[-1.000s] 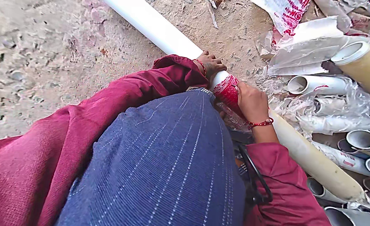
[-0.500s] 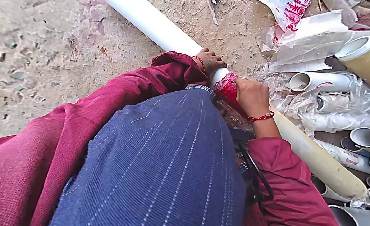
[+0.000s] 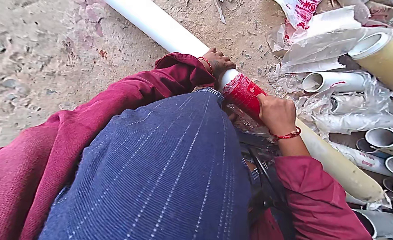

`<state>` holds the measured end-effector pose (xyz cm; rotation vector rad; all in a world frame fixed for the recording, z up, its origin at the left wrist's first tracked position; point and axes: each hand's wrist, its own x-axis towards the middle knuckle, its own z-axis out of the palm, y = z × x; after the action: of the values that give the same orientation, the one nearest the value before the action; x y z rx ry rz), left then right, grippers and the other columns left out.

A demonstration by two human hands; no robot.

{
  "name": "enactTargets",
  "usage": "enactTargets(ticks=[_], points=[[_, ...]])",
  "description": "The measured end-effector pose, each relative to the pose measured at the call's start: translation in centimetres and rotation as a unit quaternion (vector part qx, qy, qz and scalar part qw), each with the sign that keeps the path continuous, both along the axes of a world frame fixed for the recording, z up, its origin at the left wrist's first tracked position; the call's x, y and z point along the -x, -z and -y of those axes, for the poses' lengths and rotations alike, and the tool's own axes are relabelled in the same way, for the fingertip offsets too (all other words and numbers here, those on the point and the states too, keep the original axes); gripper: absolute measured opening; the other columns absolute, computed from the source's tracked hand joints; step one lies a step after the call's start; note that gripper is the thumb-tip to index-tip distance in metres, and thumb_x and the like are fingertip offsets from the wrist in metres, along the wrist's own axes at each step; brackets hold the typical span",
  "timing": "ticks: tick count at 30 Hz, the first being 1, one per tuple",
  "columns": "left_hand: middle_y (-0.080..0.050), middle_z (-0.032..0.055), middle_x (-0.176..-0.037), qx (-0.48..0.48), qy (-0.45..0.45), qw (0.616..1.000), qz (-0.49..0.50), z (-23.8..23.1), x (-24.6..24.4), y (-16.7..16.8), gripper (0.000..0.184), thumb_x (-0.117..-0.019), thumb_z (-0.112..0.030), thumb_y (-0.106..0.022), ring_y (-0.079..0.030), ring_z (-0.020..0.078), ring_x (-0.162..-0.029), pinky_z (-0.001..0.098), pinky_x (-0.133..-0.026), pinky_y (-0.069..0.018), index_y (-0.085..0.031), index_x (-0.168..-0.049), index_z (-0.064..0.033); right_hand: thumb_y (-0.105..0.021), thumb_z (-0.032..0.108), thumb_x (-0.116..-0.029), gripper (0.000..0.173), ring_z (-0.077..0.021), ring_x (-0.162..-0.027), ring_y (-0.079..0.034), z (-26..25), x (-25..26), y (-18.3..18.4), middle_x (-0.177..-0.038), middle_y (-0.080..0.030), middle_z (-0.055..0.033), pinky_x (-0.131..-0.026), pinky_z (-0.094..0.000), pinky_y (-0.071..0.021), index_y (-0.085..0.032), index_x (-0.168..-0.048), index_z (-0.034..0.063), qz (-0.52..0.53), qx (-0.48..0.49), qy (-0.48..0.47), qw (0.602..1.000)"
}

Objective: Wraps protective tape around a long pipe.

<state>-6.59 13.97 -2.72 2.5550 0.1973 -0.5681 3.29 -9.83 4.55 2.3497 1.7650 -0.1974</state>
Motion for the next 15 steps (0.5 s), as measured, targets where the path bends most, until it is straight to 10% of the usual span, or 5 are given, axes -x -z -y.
enactTargets(ticks=[15], points=[[-0.058, 0.0182, -0.144, -0.021, 0.016, 1.000, 0.011, -0.4, -0.1, 1.0, 0.091, -0.0684, -0.037, -0.095, -0.052, 0.0453, -0.133, 0.0677, -0.105, -0.0370, -0.053, -0.147, -0.0186, -0.063, -0.010, -0.0850, 0.014, -0.0416, -0.056, -0.066, 9.2, -2.7, -0.1, -0.066, -0.062, -0.0228, -0.045, -0.0482, -0.0463, -0.070, -0.097, -0.0092, 0.085, -0.017, 0.004, 0.996]])
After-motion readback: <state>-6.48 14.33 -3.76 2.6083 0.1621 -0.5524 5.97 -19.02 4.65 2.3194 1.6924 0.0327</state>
